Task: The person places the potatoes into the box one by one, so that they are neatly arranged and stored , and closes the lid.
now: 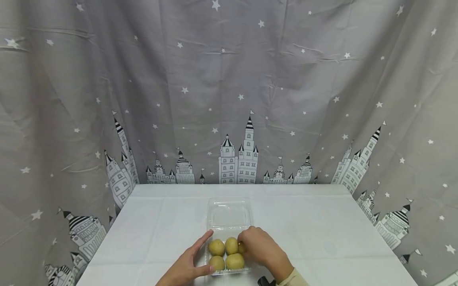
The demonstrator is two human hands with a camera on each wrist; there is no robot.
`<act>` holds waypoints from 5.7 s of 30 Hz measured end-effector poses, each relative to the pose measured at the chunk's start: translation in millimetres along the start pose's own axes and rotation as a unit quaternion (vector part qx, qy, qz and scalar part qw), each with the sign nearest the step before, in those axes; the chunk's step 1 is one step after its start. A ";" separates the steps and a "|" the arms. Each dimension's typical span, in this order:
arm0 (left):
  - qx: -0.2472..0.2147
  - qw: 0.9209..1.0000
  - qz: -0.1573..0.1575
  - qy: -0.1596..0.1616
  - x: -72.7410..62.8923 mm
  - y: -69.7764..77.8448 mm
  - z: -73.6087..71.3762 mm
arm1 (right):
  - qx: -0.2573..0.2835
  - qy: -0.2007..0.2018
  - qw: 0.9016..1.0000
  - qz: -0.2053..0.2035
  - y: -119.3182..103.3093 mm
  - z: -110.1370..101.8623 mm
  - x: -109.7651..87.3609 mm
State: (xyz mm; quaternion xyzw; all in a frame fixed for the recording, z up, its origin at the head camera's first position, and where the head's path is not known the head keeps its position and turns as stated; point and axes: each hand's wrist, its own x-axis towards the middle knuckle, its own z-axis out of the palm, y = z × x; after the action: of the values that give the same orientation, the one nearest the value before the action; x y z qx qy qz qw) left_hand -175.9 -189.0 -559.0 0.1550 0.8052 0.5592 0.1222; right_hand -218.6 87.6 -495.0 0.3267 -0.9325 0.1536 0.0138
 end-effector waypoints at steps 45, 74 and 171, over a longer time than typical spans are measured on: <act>-0.062 0.997 0.032 0.042 14.3 3.5 -12.3 | 0.229 0.152 0.946 0.170 82.1 -9.8 -10.7; -0.161 0.969 -0.001 0.185 47.3 48.2 -22.7 | 0.521 0.186 0.809 0.196 69.1 15.5 9.9; -0.030 0.992 -0.108 0.055 -7.5 -41.3 23.1 | 0.494 0.000 0.832 0.254 25.5 46.9 -83.4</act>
State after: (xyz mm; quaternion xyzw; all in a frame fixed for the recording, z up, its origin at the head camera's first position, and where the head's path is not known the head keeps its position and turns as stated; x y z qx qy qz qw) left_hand -165.1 -185.5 -605.6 0.0329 0.8058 0.5740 0.1422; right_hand -165.1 143.1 -557.3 0.0421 -0.7828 0.5913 -0.1890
